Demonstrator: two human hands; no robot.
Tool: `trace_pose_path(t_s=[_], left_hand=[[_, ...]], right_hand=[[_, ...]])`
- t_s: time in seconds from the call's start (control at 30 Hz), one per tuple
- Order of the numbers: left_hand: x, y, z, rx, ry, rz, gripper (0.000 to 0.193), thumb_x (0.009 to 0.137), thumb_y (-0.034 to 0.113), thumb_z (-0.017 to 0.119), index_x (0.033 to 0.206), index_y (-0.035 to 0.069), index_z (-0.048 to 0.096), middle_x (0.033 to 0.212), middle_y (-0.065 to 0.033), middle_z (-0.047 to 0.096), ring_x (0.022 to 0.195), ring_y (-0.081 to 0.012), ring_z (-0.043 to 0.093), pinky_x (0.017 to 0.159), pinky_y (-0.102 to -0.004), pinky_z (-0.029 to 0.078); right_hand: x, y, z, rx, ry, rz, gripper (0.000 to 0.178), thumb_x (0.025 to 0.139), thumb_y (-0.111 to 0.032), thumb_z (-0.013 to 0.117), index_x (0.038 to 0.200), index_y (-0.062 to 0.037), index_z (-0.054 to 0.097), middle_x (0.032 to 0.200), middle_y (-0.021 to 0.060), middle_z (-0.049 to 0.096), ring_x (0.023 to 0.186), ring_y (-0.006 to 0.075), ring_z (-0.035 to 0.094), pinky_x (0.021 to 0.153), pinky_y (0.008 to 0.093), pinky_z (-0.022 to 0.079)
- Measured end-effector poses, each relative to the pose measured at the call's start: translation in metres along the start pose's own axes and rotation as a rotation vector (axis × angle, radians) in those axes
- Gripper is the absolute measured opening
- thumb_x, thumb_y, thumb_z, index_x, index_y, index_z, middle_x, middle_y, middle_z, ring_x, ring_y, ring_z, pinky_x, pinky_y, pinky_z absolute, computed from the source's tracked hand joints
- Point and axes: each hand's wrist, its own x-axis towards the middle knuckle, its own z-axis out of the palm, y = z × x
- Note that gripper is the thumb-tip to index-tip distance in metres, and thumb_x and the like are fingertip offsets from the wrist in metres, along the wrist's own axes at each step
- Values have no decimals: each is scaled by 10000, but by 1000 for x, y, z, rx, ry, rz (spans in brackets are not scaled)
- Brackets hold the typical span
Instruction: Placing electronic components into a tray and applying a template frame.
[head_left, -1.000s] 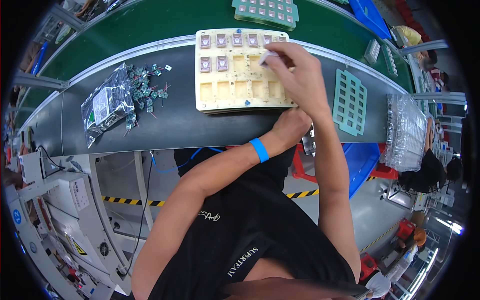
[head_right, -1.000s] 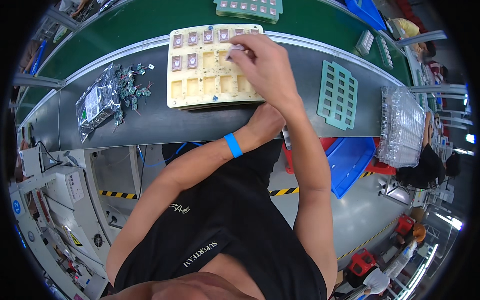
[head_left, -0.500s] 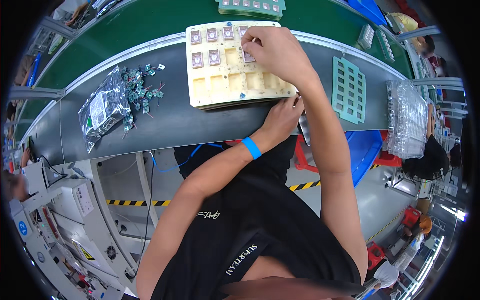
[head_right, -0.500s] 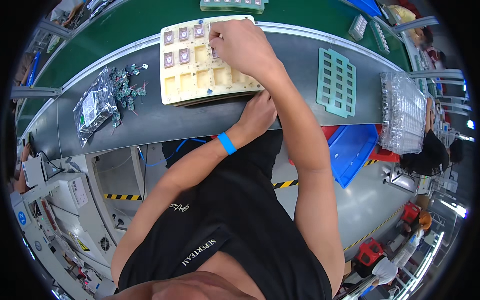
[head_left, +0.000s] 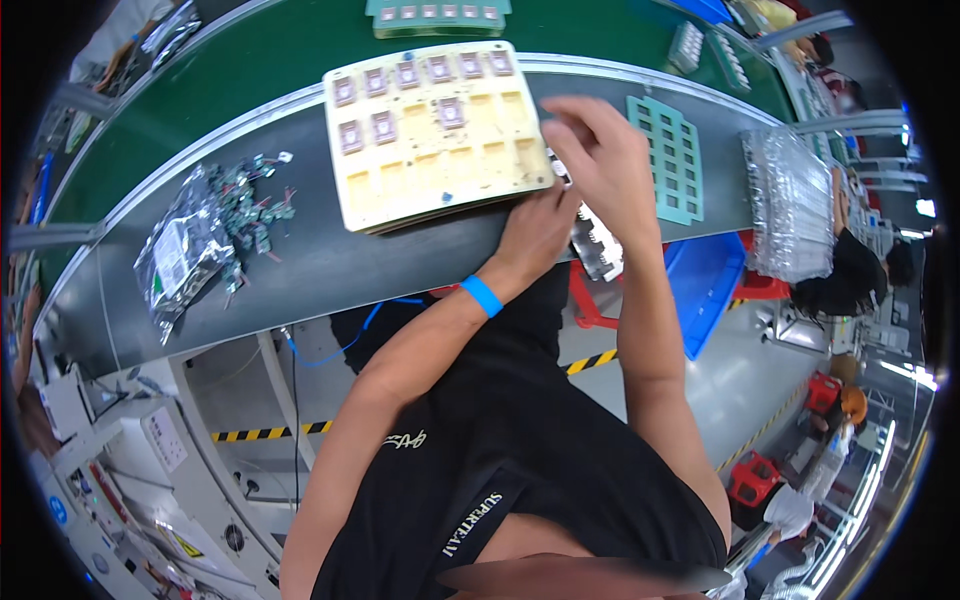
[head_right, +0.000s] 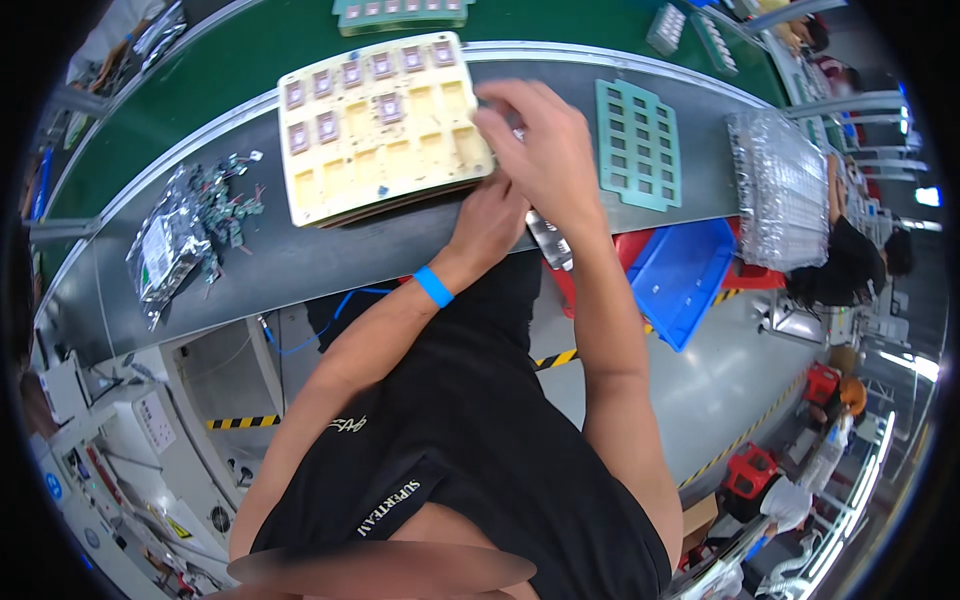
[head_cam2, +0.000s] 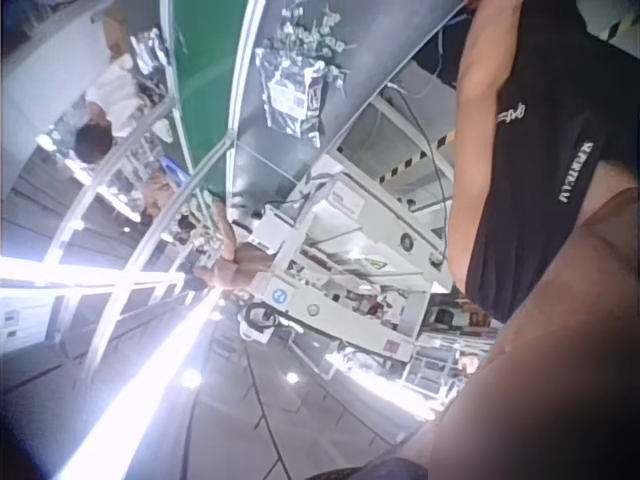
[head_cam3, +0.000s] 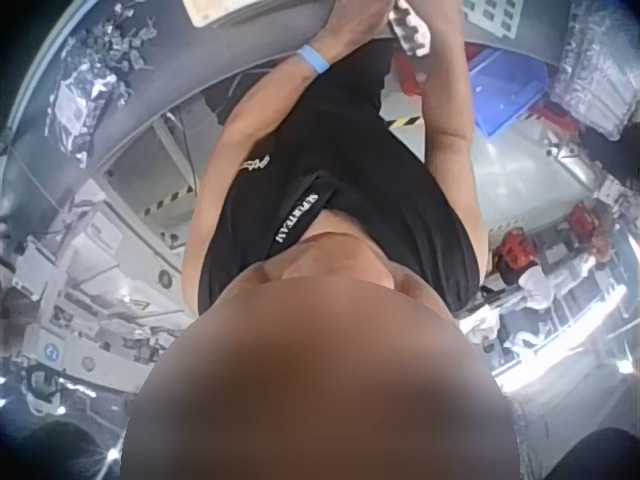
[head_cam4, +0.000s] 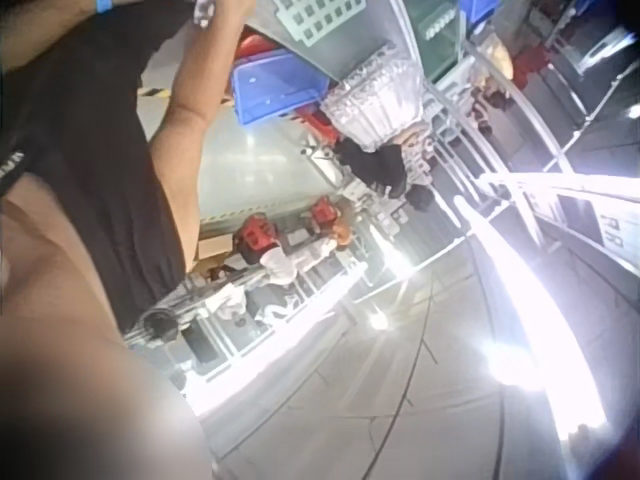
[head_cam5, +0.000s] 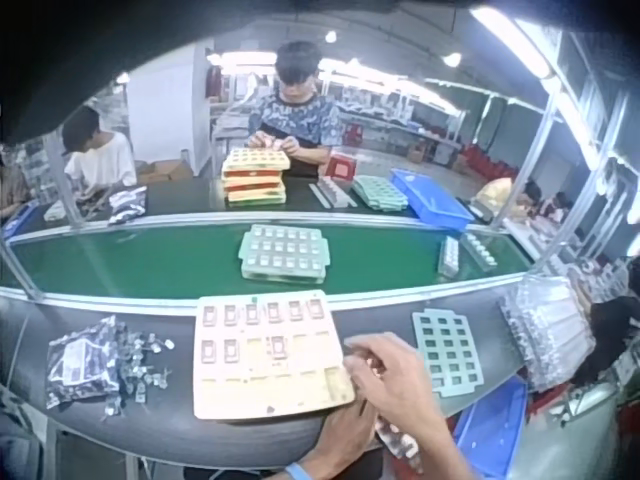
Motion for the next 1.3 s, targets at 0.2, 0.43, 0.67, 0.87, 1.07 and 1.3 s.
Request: trace_pose_path(t_s=[0.2, 0.43, 0.67, 0.87, 1.07, 1.3], left_hand=[[3, 4, -6, -69, -42, -53, 147, 817, 8, 613, 936, 41, 534, 913, -144, 525, 857, -350, 582, 735, -449, 505], [8, 6, -6, -27, -33, -28, 156, 791, 18, 618, 871, 48, 488, 892, -158, 530, 828, -360, 593, 712, -449, 514], [2, 5, -5, -78, -71, -29, 92, 862, 24, 617, 916, 34, 543, 925, -135, 554, 832, -351, 564, 724, -449, 487], [7, 6, -10, -27, -10, 3, 133, 800, 8, 629, 863, 42, 517, 860, -128, 529, 809, -342, 579, 691, -438, 509], [2, 11, -11, -113, 34, 22, 96, 816, 11, 630, 868, 43, 555, 862, -117, 542, 797, -333, 590, 675, -427, 505], [-1, 7, -4, -209, -54, -155, 201, 850, 38, 677, 1009, 13, 556, 974, -161, 608, 861, -365, 612, 739, -444, 507]], right_hand=[[-101, 61, -19, -239, -54, 200, 443, 803, -208, 740, 1199, -58, 611, 1040, 141, 637, 970, 295, 617, 795, 391, 507], [-114, 64, -3, -332, -25, 296, 398, 867, -268, 697, 1197, -66, 607, 986, 142, 644, 928, 339, 628, 754, 435, 507], [-124, 53, 2, -407, 22, 344, 384, 882, -276, 684, 1192, -61, 610, 972, 139, 645, 892, 337, 641, 703, 438, 515], [-120, 54, 4, -415, 31, 350, 381, 885, -293, 682, 1186, -70, 612, 973, 133, 644, 882, 334, 645, 689, 432, 518], [-132, 51, 4, -412, 63, 383, 375, 881, -299, 689, 1171, -75, 607, 953, 134, 641, 870, 334, 649, 663, 447, 517], [-132, 51, 6, -399, 122, 405, 401, 872, -280, 701, 1180, -55, 579, 945, 141, 625, 821, 327, 654, 610, 436, 523]])
